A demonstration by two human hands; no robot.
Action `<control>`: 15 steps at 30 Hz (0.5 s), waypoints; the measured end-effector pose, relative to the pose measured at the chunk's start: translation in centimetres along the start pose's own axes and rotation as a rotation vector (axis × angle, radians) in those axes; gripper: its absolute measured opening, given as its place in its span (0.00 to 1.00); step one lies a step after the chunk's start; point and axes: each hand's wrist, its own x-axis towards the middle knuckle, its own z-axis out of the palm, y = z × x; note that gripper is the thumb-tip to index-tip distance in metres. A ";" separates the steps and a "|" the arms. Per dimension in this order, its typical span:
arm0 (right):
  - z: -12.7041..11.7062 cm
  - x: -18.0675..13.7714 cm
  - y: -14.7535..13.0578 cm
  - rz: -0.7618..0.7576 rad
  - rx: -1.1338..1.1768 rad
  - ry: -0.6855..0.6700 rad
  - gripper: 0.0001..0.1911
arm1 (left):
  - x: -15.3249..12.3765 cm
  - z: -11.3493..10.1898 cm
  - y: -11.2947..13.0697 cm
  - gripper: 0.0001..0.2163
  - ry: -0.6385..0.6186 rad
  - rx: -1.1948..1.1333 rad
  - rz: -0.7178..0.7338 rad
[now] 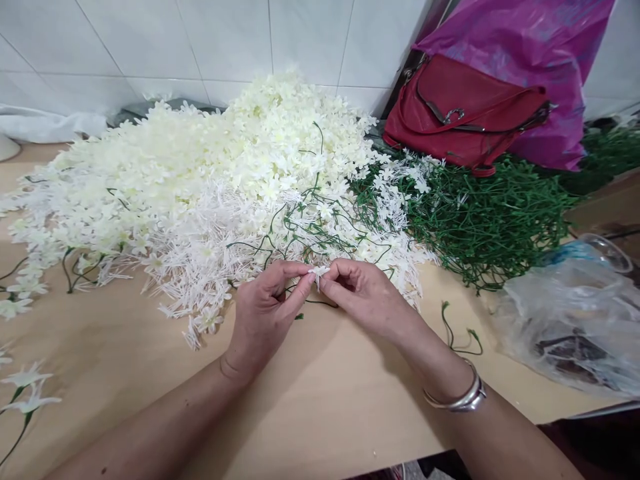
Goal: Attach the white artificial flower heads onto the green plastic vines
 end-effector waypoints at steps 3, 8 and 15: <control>-0.2 0.0 -0.2 0.003 0.010 0.013 0.11 | 0.0 0.0 0.4 0.04 0.021 0.077 0.088; -0.2 0.0 -0.2 -0.053 0.021 0.036 0.10 | -0.1 0.1 0.8 0.02 0.042 0.146 0.195; 0.2 0.0 -0.1 -0.131 0.183 0.033 0.12 | 0.0 0.2 0.2 0.01 0.029 0.062 0.073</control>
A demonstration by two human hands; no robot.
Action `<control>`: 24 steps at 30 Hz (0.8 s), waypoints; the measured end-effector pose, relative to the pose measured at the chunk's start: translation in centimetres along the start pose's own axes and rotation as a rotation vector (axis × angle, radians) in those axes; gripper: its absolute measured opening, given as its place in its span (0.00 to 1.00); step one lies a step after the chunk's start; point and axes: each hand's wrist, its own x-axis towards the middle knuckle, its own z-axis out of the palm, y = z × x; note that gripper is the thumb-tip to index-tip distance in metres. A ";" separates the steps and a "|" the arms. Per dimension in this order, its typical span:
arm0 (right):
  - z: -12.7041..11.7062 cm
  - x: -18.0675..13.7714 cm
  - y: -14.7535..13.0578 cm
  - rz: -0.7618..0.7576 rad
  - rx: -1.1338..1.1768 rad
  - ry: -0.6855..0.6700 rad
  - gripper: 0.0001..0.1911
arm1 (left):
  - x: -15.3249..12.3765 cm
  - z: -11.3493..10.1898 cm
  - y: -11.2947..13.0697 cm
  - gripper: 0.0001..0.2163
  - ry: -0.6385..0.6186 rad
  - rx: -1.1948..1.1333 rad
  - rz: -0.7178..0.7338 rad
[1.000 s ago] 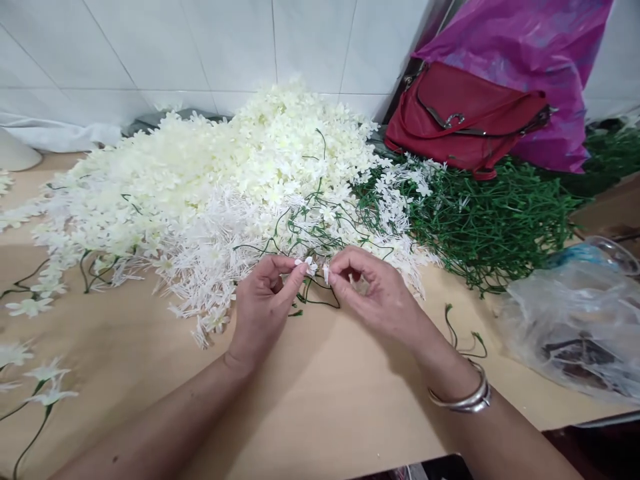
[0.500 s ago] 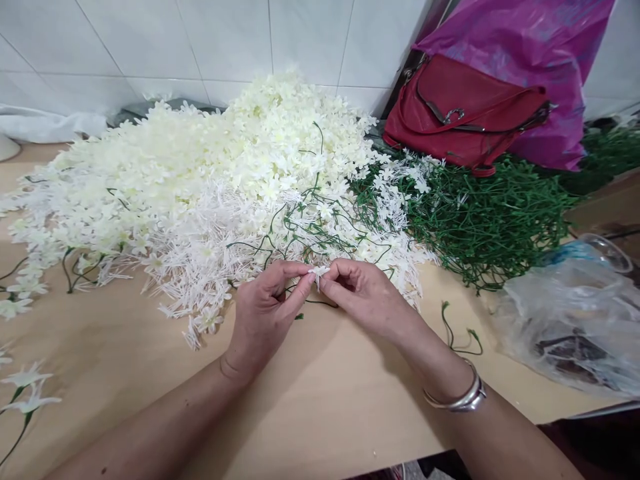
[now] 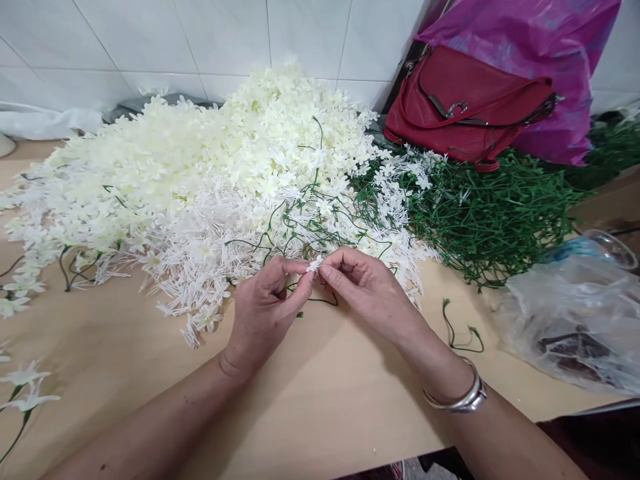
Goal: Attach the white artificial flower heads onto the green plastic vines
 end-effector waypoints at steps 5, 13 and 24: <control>0.4 -0.4 -0.1 0.011 0.063 0.106 0.09 | 0.2 0.2 -0.1 0.01 0.055 0.010 0.122; 0.7 -0.5 0.1 -0.232 -0.279 0.263 0.08 | 0.7 0.0 0.3 0.03 -0.002 -0.297 -0.167; 0.9 -0.3 0.3 -0.131 -0.245 0.190 0.08 | 1.1 0.0 0.8 0.05 0.034 -0.405 -0.252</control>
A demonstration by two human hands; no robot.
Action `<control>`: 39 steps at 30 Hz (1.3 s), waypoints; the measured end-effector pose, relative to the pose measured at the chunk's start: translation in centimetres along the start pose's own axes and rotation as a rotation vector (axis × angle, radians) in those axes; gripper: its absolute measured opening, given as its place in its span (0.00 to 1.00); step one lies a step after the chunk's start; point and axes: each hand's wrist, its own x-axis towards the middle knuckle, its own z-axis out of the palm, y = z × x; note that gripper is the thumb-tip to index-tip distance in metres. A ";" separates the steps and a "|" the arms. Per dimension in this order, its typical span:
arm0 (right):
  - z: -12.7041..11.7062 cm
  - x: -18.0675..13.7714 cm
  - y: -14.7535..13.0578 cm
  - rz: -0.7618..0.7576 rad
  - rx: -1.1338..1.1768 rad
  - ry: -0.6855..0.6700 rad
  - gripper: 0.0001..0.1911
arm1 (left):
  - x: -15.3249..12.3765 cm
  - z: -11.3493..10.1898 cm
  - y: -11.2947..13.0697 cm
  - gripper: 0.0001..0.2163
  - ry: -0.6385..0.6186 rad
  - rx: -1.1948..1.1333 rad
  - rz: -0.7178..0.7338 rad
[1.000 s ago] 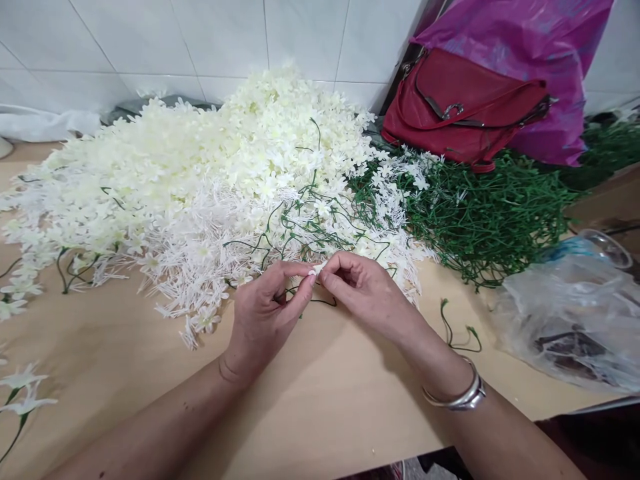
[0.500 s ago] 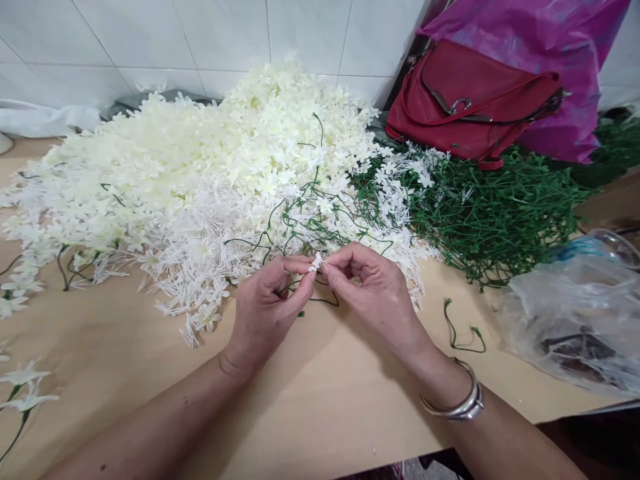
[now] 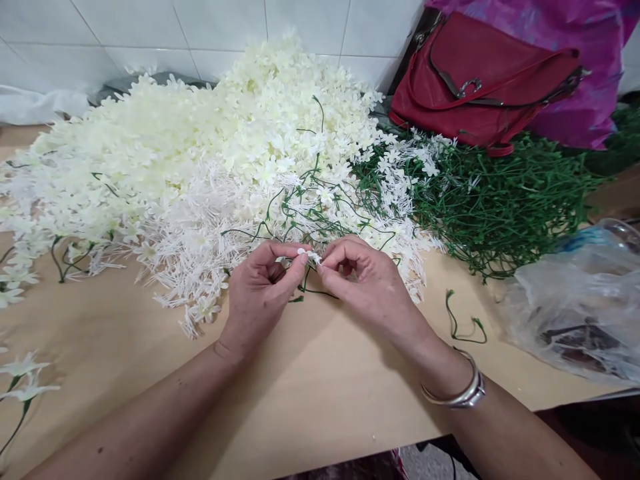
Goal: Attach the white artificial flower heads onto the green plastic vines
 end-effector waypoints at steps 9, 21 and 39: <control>-0.8 0.3 -0.2 0.098 0.150 -0.057 0.06 | 0.3 0.1 0.0 0.05 0.062 -0.050 -0.017; -0.7 0.7 0.4 0.272 0.204 -0.105 0.08 | -0.3 -0.2 -0.9 0.02 -0.081 0.125 0.125; -0.5 0.5 0.2 0.239 0.346 -0.101 0.12 | -0.1 -0.1 -0.9 0.04 -0.093 0.061 0.020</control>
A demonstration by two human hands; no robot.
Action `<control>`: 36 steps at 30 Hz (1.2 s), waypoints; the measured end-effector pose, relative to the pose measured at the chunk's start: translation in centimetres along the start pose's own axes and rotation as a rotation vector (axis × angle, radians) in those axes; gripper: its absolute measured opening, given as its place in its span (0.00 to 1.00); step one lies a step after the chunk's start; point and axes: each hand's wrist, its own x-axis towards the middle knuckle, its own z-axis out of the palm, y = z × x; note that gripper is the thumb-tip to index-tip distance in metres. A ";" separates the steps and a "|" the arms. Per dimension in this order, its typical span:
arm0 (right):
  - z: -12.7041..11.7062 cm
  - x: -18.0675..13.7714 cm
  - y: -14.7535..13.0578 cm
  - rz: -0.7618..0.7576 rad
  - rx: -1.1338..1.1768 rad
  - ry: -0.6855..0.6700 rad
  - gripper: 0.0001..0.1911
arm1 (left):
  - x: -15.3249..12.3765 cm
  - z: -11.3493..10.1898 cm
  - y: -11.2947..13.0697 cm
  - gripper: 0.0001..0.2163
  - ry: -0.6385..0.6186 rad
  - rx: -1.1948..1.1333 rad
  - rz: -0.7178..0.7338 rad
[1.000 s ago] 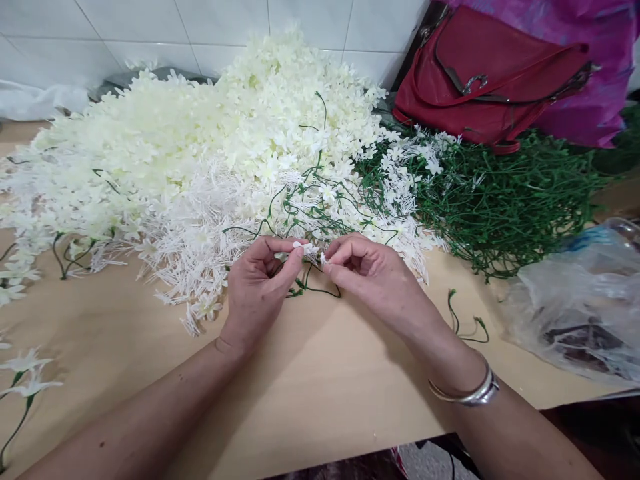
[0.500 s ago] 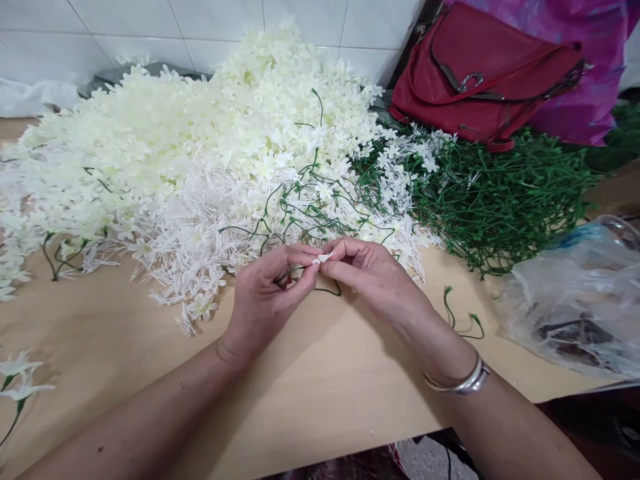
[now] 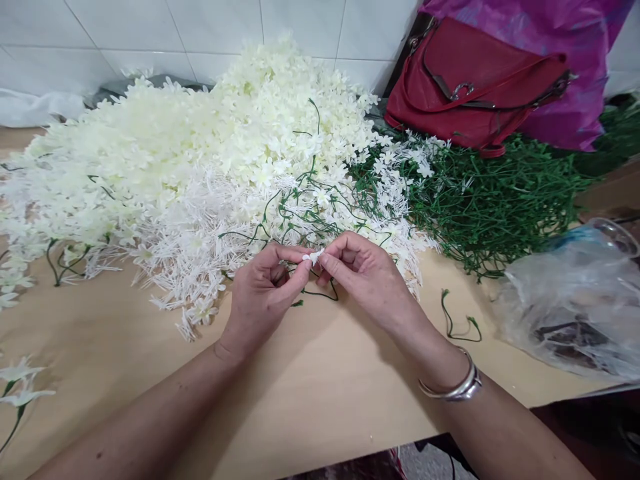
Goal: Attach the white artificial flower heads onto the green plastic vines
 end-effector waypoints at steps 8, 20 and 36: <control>-0.1 -0.1 0.0 -0.014 -0.002 -0.019 0.12 | 0.2 0.0 0.2 0.06 0.083 0.022 -0.049; 0.4 -0.1 0.0 -0.026 -0.002 0.021 0.13 | 0.3 0.1 0.0 0.07 0.006 0.012 0.011; 0.4 0.0 -0.1 -0.039 0.092 -0.011 0.14 | 0.1 0.0 -0.1 0.04 -0.029 -0.003 0.043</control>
